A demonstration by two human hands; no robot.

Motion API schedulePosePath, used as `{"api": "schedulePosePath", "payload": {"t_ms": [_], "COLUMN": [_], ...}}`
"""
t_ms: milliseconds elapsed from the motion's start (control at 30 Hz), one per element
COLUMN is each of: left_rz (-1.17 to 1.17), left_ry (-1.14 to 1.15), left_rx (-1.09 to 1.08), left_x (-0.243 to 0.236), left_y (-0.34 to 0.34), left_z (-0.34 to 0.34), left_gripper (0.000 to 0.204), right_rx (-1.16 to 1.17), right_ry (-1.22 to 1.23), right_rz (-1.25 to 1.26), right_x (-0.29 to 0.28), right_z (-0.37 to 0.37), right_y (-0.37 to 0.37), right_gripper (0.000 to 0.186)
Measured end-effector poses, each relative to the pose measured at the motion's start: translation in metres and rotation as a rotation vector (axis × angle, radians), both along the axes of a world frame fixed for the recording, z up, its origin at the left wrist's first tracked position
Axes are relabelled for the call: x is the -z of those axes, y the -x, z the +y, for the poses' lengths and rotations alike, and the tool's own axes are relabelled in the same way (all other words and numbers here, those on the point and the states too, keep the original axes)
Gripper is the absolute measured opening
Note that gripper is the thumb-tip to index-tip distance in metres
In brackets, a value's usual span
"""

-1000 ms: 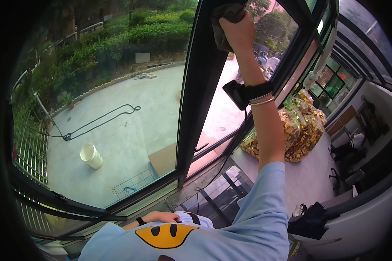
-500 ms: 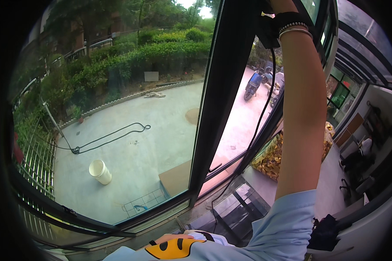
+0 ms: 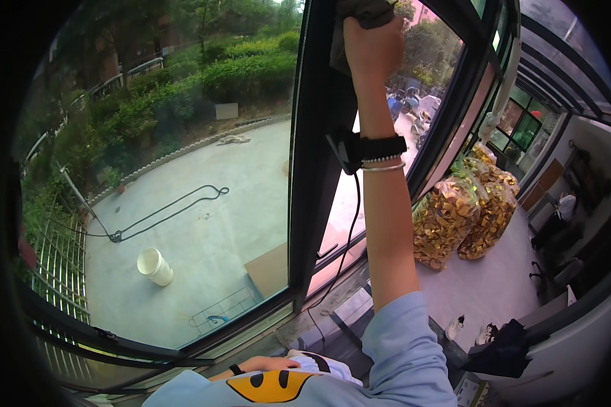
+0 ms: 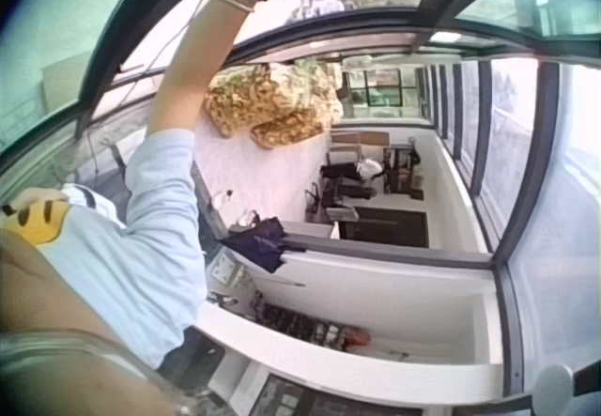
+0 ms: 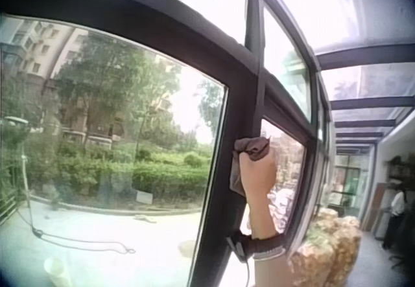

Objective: The person cleans a glass window pane with a cloth, wiping the surface and the frame before closing the window and latching the handle.

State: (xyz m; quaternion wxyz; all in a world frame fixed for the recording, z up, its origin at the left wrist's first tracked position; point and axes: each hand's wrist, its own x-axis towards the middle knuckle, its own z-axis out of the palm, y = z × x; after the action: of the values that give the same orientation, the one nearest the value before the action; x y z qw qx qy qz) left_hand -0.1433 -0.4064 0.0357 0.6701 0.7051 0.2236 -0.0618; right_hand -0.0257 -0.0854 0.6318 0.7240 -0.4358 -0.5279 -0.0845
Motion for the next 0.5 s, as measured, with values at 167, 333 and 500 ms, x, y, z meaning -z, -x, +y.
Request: {"api": "schedulePosePath", "payload": {"t_ms": [167, 333, 500], "left_rz": [-0.020, 0.001, 0.043], "left_ry": [-0.018, 0.027, 0.023], "left_rx": [0.009, 0.006, -0.026], "left_x": [0.010, 0.012, 0.000], "left_y": [0.003, 0.004, 0.011], "left_z": [-0.001, 0.001, -0.004], "left_gripper": [0.039, 0.044, 0.045], "right_rx": [-0.035, -0.066, -0.041], "right_ry": [0.086, 0.140, 0.295], "right_rz": [0.042, 0.066, -0.035], "right_x": [0.113, 0.238, 0.352], "right_z": [-0.001, -0.014, -0.022], "right_y": [0.002, 0.004, -0.002], "right_gripper": [0.052, 0.047, 0.049]}}
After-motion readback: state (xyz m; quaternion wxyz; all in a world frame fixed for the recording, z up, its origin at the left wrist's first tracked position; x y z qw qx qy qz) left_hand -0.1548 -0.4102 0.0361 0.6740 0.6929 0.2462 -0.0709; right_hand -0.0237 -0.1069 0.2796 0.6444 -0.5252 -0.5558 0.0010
